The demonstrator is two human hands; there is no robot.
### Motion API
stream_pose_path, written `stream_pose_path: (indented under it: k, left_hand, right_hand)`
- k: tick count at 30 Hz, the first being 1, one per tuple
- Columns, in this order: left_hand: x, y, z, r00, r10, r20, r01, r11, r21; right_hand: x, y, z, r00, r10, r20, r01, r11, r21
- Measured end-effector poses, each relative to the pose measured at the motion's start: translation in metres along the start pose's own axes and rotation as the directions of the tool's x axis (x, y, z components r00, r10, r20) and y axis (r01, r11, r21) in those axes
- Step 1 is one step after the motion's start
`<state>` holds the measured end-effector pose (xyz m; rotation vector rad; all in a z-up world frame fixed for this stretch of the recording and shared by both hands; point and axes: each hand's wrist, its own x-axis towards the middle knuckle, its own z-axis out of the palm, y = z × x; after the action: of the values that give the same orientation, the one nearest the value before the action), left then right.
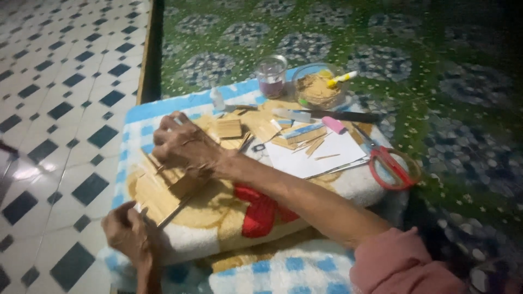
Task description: The person assembles a small wooden structure using thin wooden sticks and liquid glue. They apply glue to sticks, press them together, and attach them to a partially built frame on a patterned cloth-covered table.
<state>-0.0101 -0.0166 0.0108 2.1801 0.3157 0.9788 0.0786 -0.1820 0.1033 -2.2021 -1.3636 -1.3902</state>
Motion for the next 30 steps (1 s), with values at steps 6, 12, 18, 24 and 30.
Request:
stream_pose_path:
  k: [6,12,18,24,30]
  left_hand:
    - [0.004,-0.030,0.022,0.991,0.067,-0.114,-0.084,0.985,-0.150]
    - [0.005,-0.016,0.013,0.990,-0.061,-0.128,0.035,0.980,-0.196]
    - [0.007,-0.014,0.010,0.992,-0.069,-0.101,0.049,0.981,-0.188]
    - [0.002,0.002,0.017,0.986,0.069,-0.150,-0.101,0.972,-0.212]
    - [0.002,0.027,0.026,0.979,0.154,-0.133,-0.184,0.950,-0.253]
  right_hand:
    - [-0.017,0.014,0.021,0.982,0.066,0.179,-0.092,0.986,0.139]
    - [-0.008,0.004,-0.003,0.973,0.071,0.220,-0.085,0.995,0.055]
    - [-0.007,0.002,-0.003,0.962,0.092,0.257,-0.107,0.993,0.047]
    - [-0.006,0.001,-0.007,0.958,0.079,0.277,-0.099,0.993,0.058]
    - [-0.003,0.002,-0.010,0.955,0.070,0.289,-0.081,0.996,0.026]
